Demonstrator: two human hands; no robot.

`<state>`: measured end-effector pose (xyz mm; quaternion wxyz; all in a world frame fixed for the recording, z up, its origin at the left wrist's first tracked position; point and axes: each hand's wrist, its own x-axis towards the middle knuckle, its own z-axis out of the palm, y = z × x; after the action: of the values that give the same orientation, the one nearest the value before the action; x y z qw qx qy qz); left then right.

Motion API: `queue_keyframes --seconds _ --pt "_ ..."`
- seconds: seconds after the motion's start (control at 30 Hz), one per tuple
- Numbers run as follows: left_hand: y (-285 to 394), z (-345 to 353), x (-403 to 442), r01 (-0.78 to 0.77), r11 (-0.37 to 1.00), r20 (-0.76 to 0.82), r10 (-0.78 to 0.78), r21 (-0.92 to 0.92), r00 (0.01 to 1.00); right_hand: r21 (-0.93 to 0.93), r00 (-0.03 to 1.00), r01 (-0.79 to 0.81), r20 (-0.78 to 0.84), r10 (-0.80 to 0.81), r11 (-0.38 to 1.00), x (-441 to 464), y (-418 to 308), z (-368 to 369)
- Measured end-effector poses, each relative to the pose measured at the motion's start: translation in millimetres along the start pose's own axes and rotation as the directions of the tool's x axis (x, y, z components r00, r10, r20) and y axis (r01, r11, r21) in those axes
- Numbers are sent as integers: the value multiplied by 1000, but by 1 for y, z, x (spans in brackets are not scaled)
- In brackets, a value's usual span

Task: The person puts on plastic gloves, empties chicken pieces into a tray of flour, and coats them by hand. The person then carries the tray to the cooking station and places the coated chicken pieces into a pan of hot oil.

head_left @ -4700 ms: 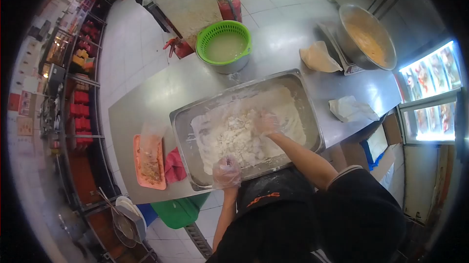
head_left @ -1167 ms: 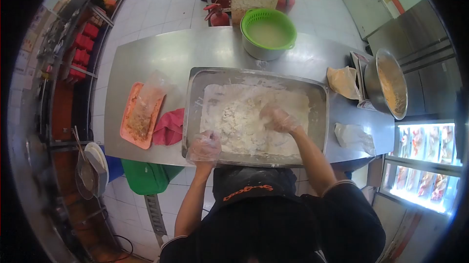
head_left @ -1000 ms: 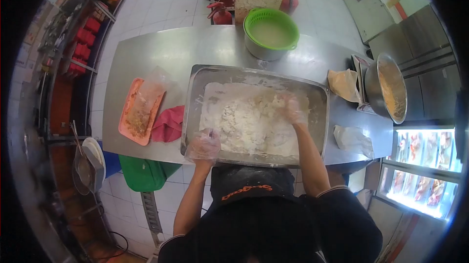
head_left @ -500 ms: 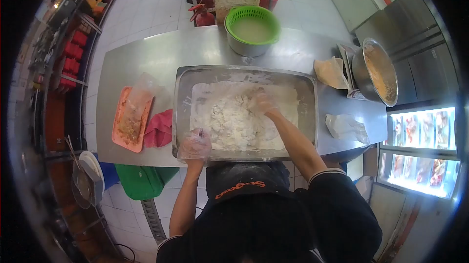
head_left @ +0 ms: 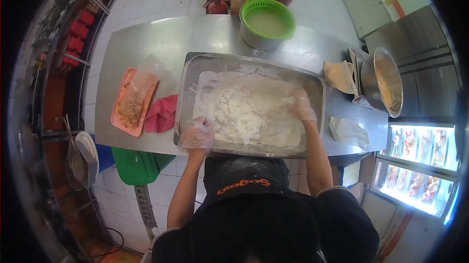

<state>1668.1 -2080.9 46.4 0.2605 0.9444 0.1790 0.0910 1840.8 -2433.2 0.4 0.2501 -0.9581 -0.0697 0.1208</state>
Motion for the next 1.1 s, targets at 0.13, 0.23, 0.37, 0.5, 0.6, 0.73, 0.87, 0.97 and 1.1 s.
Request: queue_keyframes --seconds 0.13,0.23,0.37,0.5,0.6,0.73,0.87,0.97,1.1 --pt "-7 9 -1 -4 1000 -62 5 16 998 -332 915 -37 -391 -102 943 30 65 40" --pt "3 2 -1 -36 999 -65 33 -34 997 -705 988 -67 -144 -50 706 33 58 110" --pt "2 9 -1 -85 995 -84 81 -54 993 -567 863 385 -59 -502 729 -27 -12 126" --pt "-3 12 0 -49 993 -71 41 -108 997 -168 817 164 576 -38 972 -38 -69 60" --pt "-2 12 1 -66 996 -58 62 -61 996 -156 783 326 597 -174 932 -50 -60 60" --pt "-15 22 0 -35 993 -12 34 -110 999 19 846 402 374 -379 915 -55 2 89" --pt "-5 13 1 8 993 17 -6 -119 1000 33 870 422 266 -415 906 -32 18 29" --pt "-1 4 1 -15 996 10 16 -88 1000 31 966 229 118 -231 973 -12 40 9" --pt "-2 5 4 -42 995 57 47 -92 997 -303 829 335 -356 -432 892 11 51 23"
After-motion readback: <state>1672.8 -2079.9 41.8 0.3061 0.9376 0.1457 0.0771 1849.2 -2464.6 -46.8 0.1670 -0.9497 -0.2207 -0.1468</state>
